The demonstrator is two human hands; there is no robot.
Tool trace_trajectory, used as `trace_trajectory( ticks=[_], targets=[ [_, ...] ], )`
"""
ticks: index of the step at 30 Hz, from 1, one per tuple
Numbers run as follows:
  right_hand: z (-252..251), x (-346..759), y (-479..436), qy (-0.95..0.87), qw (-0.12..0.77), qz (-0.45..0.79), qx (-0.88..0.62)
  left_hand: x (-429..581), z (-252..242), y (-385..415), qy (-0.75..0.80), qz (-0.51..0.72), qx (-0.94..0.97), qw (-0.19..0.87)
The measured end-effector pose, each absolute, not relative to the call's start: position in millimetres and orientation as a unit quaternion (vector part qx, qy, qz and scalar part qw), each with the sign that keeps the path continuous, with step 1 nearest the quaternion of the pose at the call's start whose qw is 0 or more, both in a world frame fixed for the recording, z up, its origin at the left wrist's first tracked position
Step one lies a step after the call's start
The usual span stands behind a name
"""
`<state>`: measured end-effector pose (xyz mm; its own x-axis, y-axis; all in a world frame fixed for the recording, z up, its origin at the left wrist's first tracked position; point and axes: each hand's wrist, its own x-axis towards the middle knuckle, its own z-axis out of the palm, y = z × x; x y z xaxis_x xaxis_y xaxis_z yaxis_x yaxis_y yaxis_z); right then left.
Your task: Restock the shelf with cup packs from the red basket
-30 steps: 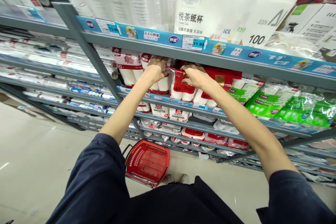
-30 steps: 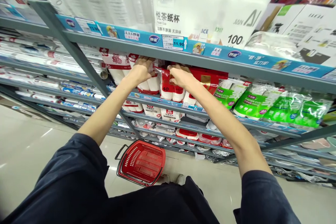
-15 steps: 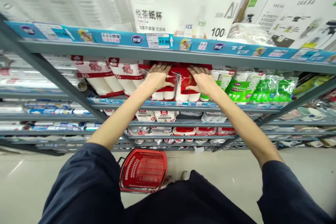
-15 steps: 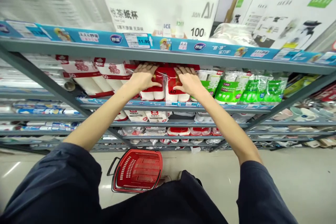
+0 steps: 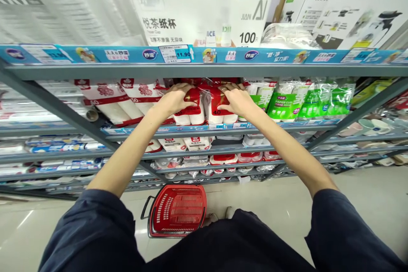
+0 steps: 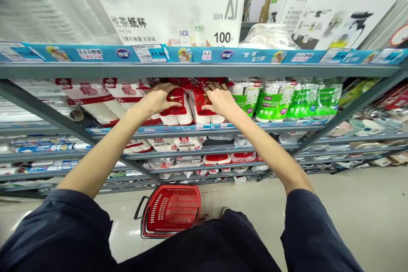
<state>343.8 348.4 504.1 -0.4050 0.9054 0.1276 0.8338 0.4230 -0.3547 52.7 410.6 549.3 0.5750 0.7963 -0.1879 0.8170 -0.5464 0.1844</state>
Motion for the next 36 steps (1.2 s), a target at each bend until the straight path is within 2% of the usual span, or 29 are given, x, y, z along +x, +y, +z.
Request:
trace_trajectory(
  ticks=[7,11,15,18,20,23,27,31,36],
  targets=[
    [507.6,354.0,349.0,-0.812,0.14,0.133,-0.55,55.0,557.7,398.1,0.455,-0.05,0.882,0.112],
    [511.3,348.4,347.1,-0.821,0.147,0.141,-0.533,62.5,568.9,389.5,0.469,-0.083,0.877,0.064],
    [510.5,376.8,327.1,-0.793,0.232,0.138,-0.546,65.4,589.2,381.3,0.488,-0.027,0.872,0.034],
    [499.2,429.7,299.0,-0.732,0.31,0.124,-0.593,69.5,594.9,369.9,0.494,0.06,0.866,0.058],
    [488.0,467.9,279.8,-0.7,0.332,0.114,-0.622,83.6,589.4,359.9,0.464,0.112,0.875,0.084],
    [471.8,515.9,263.6,-0.688,0.287,0.118,-0.655,132.6,572.5,346.5,0.388,0.141,0.902,0.125],
    [459.3,555.4,274.1,-0.688,0.227,0.108,-0.681,231.1,547.6,347.6,0.344,0.062,0.928,0.127],
    [451.7,553.7,304.7,-0.755,0.182,0.113,-0.62,305.7,529.1,366.1,0.437,-0.042,0.897,0.058],
    [441.4,519.2,335.5,-0.797,0.192,0.111,-0.562,322.4,524.7,369.0,0.511,-0.097,0.854,-0.012]
  ],
)
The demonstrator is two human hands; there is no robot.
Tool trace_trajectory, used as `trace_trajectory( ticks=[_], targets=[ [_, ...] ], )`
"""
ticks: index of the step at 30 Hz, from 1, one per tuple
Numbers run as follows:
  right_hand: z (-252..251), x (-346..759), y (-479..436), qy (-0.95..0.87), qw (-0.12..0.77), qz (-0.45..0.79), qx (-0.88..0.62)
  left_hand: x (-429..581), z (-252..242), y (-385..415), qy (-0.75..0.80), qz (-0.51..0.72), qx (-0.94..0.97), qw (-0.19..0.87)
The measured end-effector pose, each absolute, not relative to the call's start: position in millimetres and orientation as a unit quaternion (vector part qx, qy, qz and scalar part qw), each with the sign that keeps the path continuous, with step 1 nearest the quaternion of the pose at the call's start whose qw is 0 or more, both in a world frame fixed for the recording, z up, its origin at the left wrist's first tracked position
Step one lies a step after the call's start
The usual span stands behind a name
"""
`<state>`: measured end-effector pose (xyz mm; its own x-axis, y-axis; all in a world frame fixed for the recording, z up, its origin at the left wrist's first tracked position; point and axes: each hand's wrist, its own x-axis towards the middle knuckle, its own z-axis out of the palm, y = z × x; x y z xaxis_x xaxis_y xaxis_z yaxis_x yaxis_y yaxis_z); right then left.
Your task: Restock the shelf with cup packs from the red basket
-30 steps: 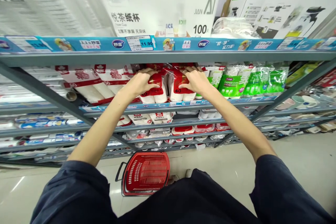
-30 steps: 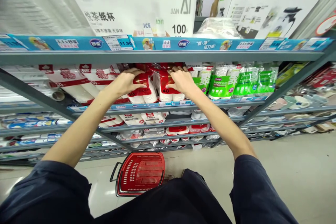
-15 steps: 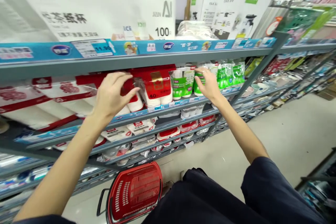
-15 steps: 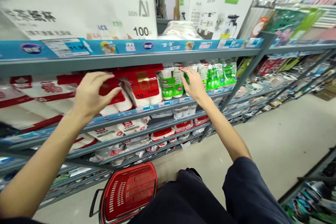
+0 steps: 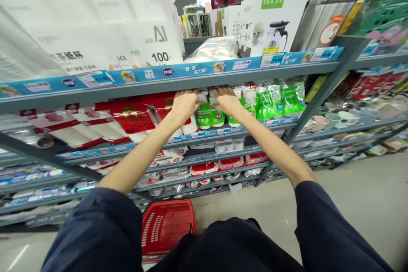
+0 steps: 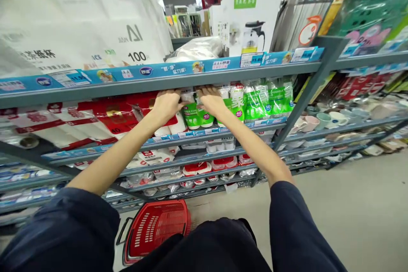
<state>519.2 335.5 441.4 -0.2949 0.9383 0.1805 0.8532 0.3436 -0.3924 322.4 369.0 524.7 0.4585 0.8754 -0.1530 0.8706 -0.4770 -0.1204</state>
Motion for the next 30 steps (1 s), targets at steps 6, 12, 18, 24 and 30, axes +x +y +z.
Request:
trace_trajectory(
  ticks=[6,12,18,24,30],
  targets=[
    [425.1,535.0,351.4,-0.808,0.246,0.145,-0.515,300.3,524.8,342.6,-0.562,0.113,-0.815,0.085],
    [421.5,564.6,353.6,-0.801,0.296,0.183,-0.487,299.3,522.4,332.3,-0.594,0.141,-0.79,0.061],
    [434.0,570.8,343.2,-0.823,0.287,0.199,-0.448,292.3,517.0,335.6,-0.58,0.105,-0.807,0.035],
    [442.7,574.8,347.6,-0.831,0.272,0.205,-0.439,280.6,506.1,337.3,-0.571,0.08,-0.816,0.036],
    [445.8,580.9,351.8,-0.844,0.252,0.204,-0.427,281.9,503.8,334.1,-0.579,0.087,-0.811,0.022]
  ],
)
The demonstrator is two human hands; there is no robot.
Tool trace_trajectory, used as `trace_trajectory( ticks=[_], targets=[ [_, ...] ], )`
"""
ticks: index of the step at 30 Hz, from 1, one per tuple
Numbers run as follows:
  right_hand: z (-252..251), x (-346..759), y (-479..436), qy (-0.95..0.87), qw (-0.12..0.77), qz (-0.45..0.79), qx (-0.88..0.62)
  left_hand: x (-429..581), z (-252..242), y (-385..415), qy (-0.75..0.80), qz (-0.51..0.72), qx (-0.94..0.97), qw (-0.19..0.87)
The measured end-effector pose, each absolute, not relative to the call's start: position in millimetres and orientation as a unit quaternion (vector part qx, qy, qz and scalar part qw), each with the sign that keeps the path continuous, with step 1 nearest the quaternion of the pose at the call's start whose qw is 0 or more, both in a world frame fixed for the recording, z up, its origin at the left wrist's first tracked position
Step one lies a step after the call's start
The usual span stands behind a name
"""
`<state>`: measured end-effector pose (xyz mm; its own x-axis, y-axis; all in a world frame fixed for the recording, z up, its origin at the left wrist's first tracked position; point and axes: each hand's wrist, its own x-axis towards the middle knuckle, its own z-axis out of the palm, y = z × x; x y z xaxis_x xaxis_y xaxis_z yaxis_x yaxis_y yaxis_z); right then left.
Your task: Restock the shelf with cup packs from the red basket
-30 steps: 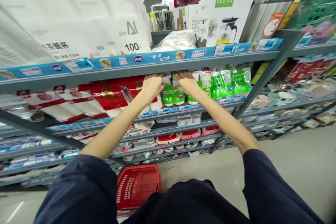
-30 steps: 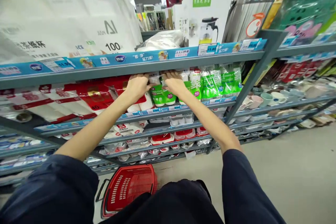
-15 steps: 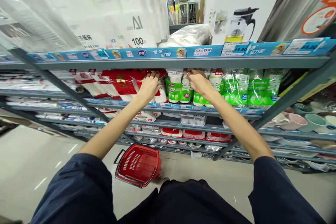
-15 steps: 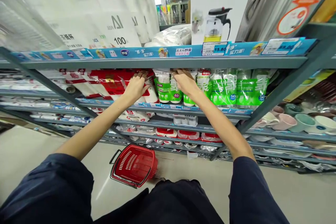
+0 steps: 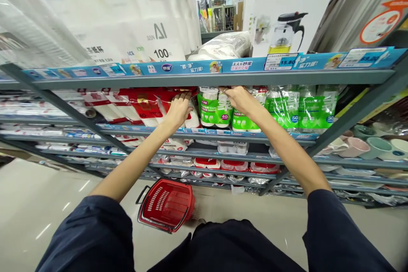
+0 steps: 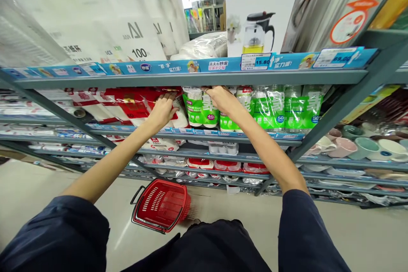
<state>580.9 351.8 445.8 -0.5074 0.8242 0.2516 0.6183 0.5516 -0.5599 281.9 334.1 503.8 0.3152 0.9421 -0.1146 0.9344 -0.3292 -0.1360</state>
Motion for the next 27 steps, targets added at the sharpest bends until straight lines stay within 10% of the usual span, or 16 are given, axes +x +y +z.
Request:
trace_trajectory(
  ticks=[18,27],
  targets=[
    [462.4,572.7,335.0,-0.885,0.199,0.146,-0.395,270.6,491.0,336.5,-0.569,-0.001,-0.822,-0.001],
    [412.1,631.2,286.3,-0.743,0.405,0.142,-0.513,261.7,509.3,306.4,-0.579,-0.153,-0.8,0.031]
  ],
)
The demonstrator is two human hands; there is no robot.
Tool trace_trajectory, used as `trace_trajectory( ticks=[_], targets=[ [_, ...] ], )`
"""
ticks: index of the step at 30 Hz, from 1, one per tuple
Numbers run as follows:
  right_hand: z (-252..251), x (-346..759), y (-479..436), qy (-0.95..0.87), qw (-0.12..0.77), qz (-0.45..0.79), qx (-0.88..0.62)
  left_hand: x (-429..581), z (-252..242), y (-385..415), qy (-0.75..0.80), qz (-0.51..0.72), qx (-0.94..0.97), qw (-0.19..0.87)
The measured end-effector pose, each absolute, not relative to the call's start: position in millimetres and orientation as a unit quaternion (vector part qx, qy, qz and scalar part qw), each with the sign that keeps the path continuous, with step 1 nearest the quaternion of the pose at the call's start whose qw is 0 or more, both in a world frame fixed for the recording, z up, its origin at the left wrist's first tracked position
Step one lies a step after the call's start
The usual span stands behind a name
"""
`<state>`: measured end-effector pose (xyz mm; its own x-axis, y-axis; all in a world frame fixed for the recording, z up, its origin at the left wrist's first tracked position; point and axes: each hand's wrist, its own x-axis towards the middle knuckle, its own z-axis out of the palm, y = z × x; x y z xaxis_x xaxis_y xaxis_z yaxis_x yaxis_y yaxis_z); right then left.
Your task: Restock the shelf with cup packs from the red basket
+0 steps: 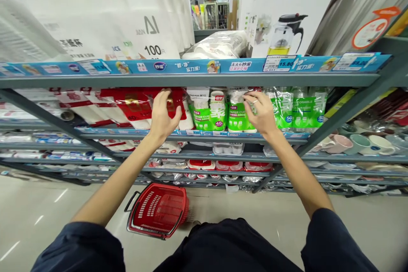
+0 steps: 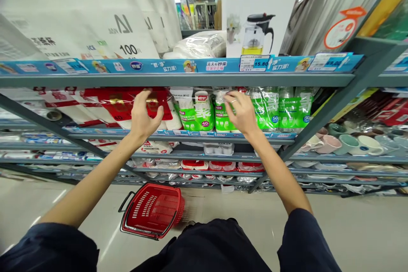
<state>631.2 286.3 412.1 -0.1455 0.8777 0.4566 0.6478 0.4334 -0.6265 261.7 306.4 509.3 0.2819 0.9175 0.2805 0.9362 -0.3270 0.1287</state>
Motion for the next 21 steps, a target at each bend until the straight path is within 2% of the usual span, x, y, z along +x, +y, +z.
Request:
trace_trajectory(
  ticks=[3,7,11,15,21],
  targets=[
    [390.9,641.1,291.6,-0.728,0.407,0.116,-0.539,270.1,498.2,313.9,-0.527,-0.153,-0.835,0.028],
    [398.8,614.4,301.8,-0.766,0.388,0.099,-0.503,306.2,484.6,324.7,-0.481,-0.095,-0.871,0.002],
    [416.0,571.0,286.5,-0.726,0.476,0.055,-0.492,310.9,491.5,294.9,-0.461,-0.152,-0.874,0.02],
    [423.1,519.5,254.4,-0.755,0.538,0.064,-0.369,224.3,512.8,256.2,-0.519,-0.233,-0.821,0.042],
    [474.1,386.2,257.9,-0.816,0.481,0.162,-0.276,1.9,561.9,264.1,-0.704,-0.237,-0.658,0.125]
  ],
)
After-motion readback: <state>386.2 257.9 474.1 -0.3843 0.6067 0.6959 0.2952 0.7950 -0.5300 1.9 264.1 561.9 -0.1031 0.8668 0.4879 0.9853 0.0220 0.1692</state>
